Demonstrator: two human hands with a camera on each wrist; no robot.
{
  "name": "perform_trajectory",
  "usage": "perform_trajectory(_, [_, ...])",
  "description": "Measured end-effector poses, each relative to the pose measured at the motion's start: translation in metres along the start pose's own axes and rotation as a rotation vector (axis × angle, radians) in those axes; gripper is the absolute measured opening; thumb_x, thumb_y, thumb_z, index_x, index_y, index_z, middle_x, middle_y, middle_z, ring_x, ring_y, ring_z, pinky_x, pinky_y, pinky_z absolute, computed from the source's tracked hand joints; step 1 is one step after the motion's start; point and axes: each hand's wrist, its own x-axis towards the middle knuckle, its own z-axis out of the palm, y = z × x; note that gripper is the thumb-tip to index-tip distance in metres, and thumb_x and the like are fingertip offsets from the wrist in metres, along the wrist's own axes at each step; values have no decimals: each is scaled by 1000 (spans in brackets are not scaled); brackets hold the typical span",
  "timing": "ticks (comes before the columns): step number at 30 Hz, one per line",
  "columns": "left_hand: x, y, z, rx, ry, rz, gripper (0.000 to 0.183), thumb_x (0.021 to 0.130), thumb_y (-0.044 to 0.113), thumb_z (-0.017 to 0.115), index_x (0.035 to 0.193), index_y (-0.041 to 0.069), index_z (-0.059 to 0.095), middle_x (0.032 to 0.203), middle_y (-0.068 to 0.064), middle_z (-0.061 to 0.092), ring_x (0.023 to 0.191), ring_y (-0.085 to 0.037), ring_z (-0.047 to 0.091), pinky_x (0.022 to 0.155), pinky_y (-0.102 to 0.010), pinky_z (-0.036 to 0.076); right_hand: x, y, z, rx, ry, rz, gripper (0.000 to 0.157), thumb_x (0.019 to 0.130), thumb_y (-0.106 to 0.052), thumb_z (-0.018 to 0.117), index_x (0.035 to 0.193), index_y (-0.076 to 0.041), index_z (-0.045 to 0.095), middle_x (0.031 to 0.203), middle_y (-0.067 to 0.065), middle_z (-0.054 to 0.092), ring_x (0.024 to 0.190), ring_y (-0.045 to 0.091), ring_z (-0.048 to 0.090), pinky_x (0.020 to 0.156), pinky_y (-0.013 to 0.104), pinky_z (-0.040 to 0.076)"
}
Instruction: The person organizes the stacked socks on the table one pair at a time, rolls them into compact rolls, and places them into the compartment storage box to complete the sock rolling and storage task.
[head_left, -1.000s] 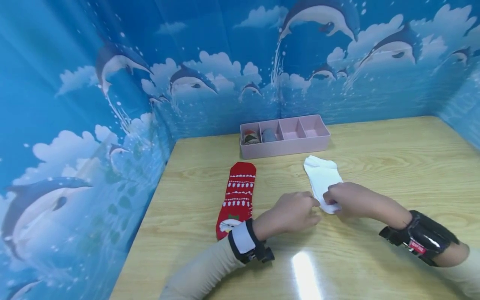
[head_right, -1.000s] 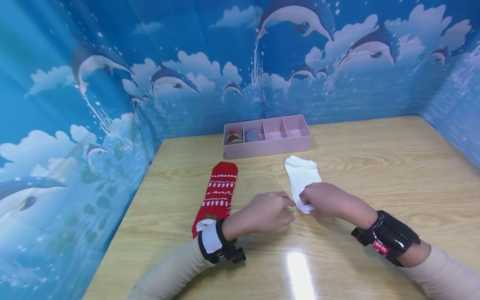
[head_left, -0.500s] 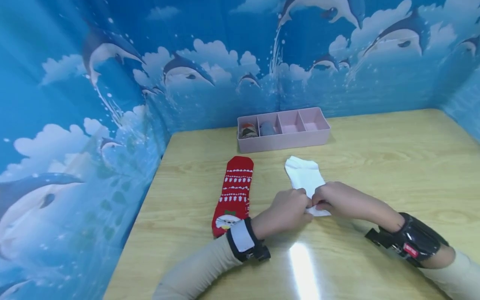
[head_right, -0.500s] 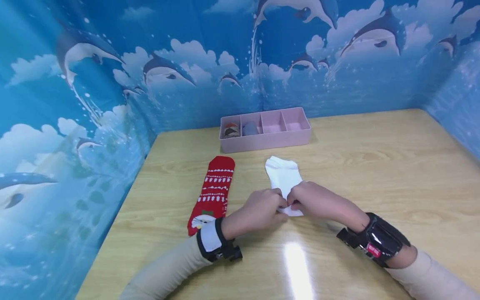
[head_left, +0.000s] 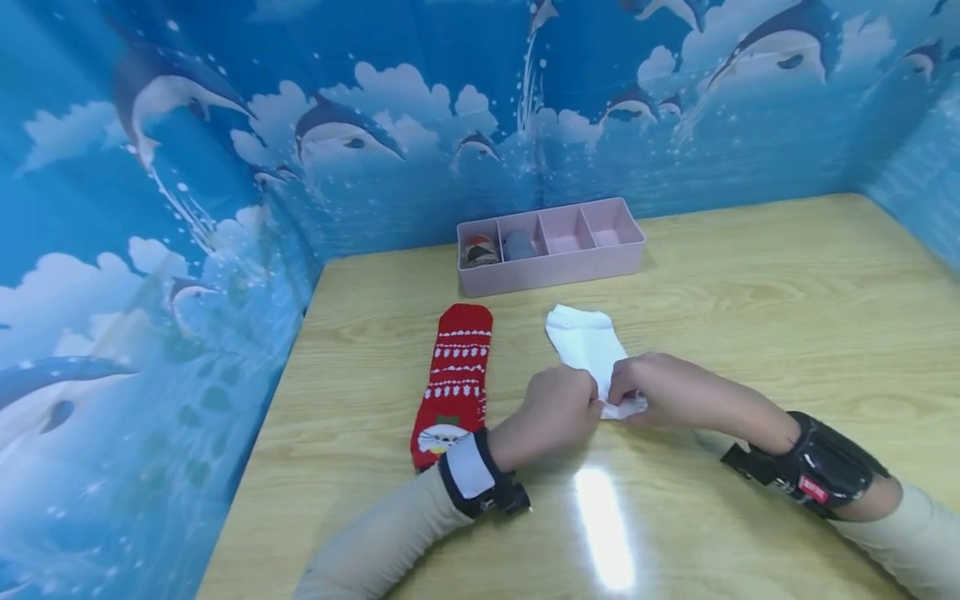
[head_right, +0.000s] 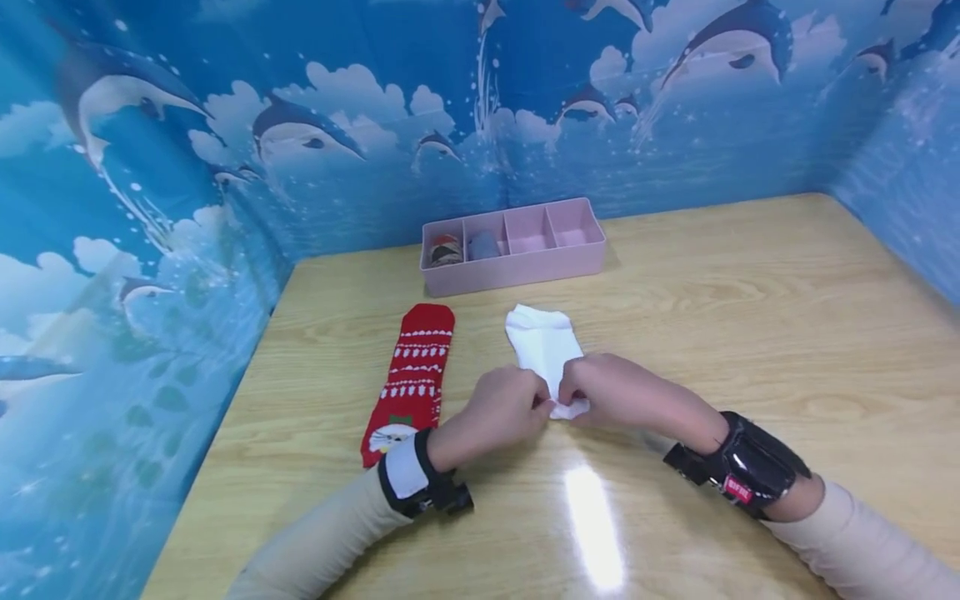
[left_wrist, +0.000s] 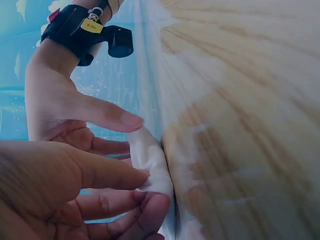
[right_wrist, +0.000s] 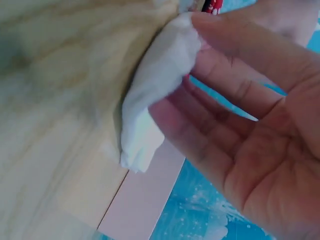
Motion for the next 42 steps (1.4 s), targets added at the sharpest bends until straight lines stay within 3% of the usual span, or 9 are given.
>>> perform_trajectory(5, [1,-1,0,-49,10,-28,22,92,21,70,71,17,69,61,6,59,57,-10,52,50,-24,36,3,-4,3,-51,18,-2,19,77,1,81,82,-17,79,82,-10,68,72,4,62,67,26,54])
perform_trajectory(9, [2,-2,1,-32,46,-1,4,89,17,73,85,19,72,74,7,68,63,-8,57,53,-23,37,3,-1,5,25,21,43,19,81,5,75,86,-13,77,85,-6,74,76,7,67,70,27,56])
perform_trajectory(15, [4,-4,-1,4,93,41,7,87,17,77,84,23,76,78,10,72,70,-6,62,55,-19,38,5,6,6,149,26,83,23,84,7,68,84,-16,66,73,-9,62,67,2,52,62,22,48])
perform_trajectory(19, [5,-5,-4,7,53,73,24,88,13,72,68,25,74,60,12,60,60,-4,53,51,-19,33,7,7,7,132,39,74,25,81,6,70,80,-19,67,73,-11,62,67,0,52,62,21,48])
perform_trajectory(23, [8,-4,-9,22,-37,90,37,84,18,77,56,21,53,54,9,39,55,-6,40,50,-21,29,9,6,9,71,78,84,25,79,6,73,79,-18,75,80,-8,66,71,2,57,64,21,50])
perform_trajectory(27, [10,-3,-7,97,-49,133,40,82,28,83,62,22,48,66,10,49,61,-5,45,51,-21,33,9,4,10,-33,92,120,25,79,2,79,81,-22,80,80,-8,61,72,5,54,61,22,47])
perform_trajectory(31, [10,-3,-3,127,-11,163,37,86,26,79,64,21,50,69,8,54,62,-6,48,51,-22,35,9,5,8,-72,71,88,21,79,-1,81,82,-21,81,76,-9,58,68,4,50,59,20,44])
perform_trajectory(36, [11,-4,-3,53,-32,138,26,89,26,74,68,19,60,64,9,52,59,-8,49,52,-24,36,3,4,1,-1,-4,22,12,88,-6,75,83,-16,80,77,-10,65,67,-1,54,62,21,50])
perform_trajectory(42, [12,-5,-5,-62,-78,84,13,92,22,71,80,17,74,68,7,62,65,-9,56,53,-23,39,0,2,-1,-65,-8,15,12,79,-10,84,86,-19,82,78,-9,59,69,1,46,61,20,45])
